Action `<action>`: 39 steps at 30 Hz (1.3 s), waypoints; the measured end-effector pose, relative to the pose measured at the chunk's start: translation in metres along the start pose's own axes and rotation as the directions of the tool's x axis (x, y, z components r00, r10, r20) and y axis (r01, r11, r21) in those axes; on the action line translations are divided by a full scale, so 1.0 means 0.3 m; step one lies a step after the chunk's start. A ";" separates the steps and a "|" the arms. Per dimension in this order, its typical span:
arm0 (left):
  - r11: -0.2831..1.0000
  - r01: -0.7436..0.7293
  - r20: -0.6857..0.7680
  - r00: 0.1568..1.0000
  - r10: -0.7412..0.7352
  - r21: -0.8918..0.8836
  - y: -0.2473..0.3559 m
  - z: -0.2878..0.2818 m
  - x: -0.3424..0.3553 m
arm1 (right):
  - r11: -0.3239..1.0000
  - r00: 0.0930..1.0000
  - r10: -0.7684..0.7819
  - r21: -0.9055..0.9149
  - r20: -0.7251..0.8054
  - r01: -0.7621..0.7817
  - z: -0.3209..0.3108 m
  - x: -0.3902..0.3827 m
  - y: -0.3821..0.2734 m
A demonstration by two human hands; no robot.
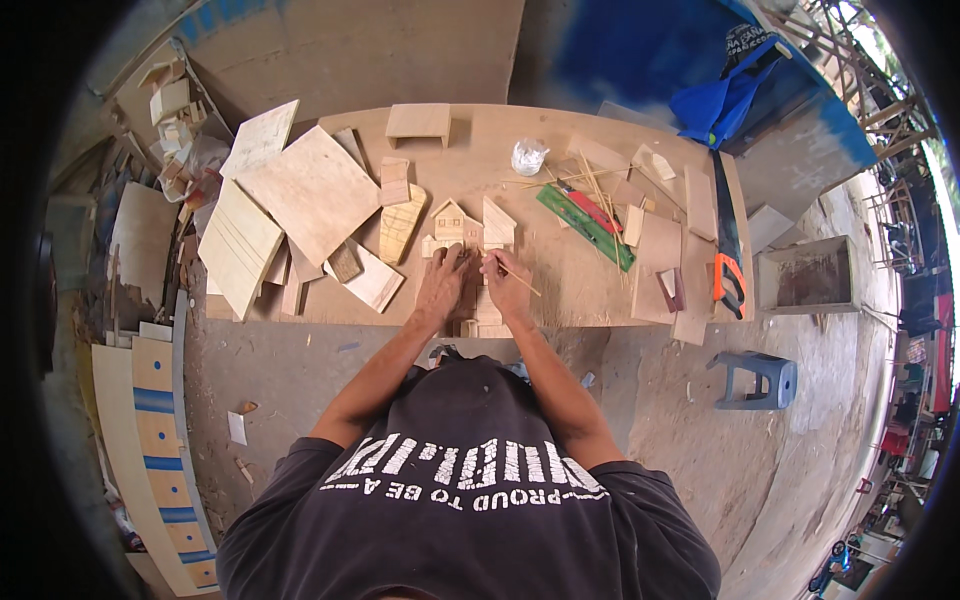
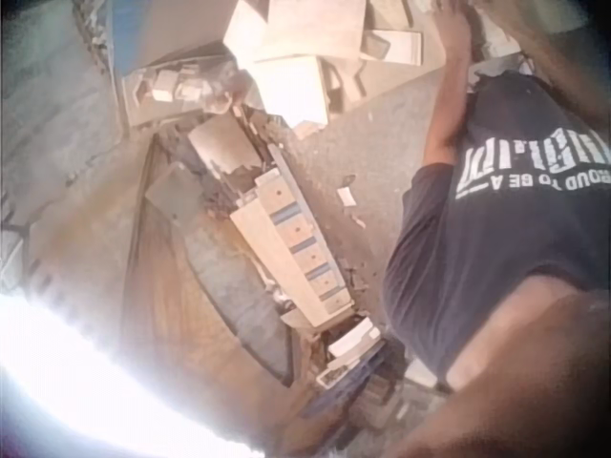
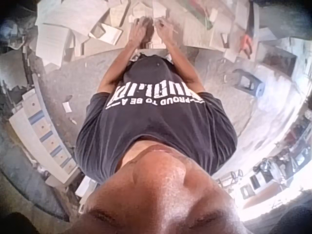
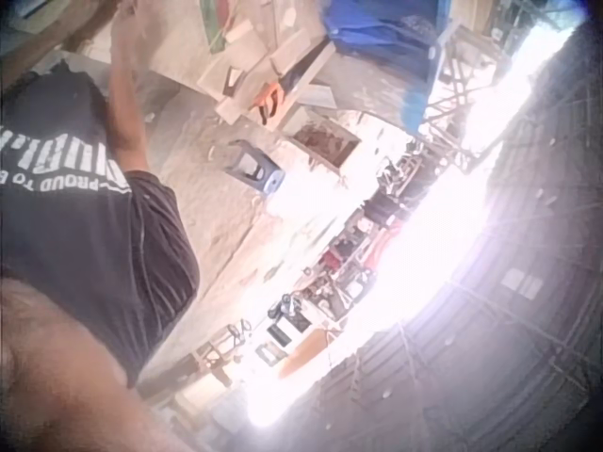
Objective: The person marks and glues small wooden pieces together by hand to construct a miniature house model.
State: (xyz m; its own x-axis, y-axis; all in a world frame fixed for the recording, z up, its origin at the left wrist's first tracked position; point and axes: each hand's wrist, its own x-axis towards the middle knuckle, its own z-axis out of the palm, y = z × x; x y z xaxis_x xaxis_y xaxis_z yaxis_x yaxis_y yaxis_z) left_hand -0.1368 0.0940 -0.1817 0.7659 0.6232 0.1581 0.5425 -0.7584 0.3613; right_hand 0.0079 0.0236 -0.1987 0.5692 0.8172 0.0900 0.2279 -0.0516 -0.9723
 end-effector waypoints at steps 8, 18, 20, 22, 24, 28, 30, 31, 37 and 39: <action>0.998 -0.017 -0.080 0.997 0.022 0.061 0.005 0.000 -0.004 | 0.999 1.000 0.023 0.026 -0.001 -0.023 0.001 -0.004 -0.009; 0.999 -0.009 -0.064 0.998 0.011 0.042 0.004 -0.002 -0.004 | 0.999 1.000 0.028 0.019 0.011 -0.028 0.004 0.000 -0.008; 0.999 -0.008 -0.060 0.998 0.010 0.047 0.010 -0.006 -0.004 | 0.999 1.000 0.026 0.031 0.003 -0.026 0.005 -0.001 0.004; 0.999 -0.005 -0.055 0.998 0.008 0.052 0.013 -0.010 -0.004 | 0.999 1.000 0.025 0.043 -0.003 -0.025 0.005 -0.002 0.010; 0.998 -0.012 -0.061 0.998 0.015 0.054 0.013 -0.012 -0.004 | 1.000 1.000 0.011 0.029 0.004 -0.011 0.004 -0.002 0.011; 0.998 -0.014 -0.069 0.997 0.018 0.063 0.016 -0.012 -0.006 | 1.000 1.000 0.003 0.013 0.012 -0.004 0.001 -0.003 0.001; 0.997 -0.015 -0.082 0.996 0.021 0.075 0.011 -0.004 -0.008 | 0.999 1.000 0.010 0.032 0.008 -0.010 0.003 -0.005 -0.002; 0.997 -0.016 -0.082 0.996 0.022 0.075 0.009 -0.003 -0.008 | 0.999 1.000 0.009 0.032 0.007 -0.010 0.002 -0.004 -0.001; 0.997 -0.009 -0.065 0.998 0.013 0.073 0.004 0.006 -0.007 | 1.000 0.999 0.021 0.014 0.028 -0.021 -0.002 -0.005 -0.009; 0.996 -0.016 -0.088 0.996 0.024 0.086 -0.002 0.013 -0.009 | 0.998 1.000 0.016 0.068 0.011 -0.017 0.003 -0.009 -0.011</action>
State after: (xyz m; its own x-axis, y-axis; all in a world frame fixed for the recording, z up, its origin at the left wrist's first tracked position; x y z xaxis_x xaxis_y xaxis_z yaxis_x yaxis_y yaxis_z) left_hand -0.1378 0.0922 -0.1859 0.7452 0.6194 0.2471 0.5577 -0.7820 0.2782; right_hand 0.0051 0.0221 -0.1957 0.5643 0.8224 0.0722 0.1639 -0.0259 -0.9861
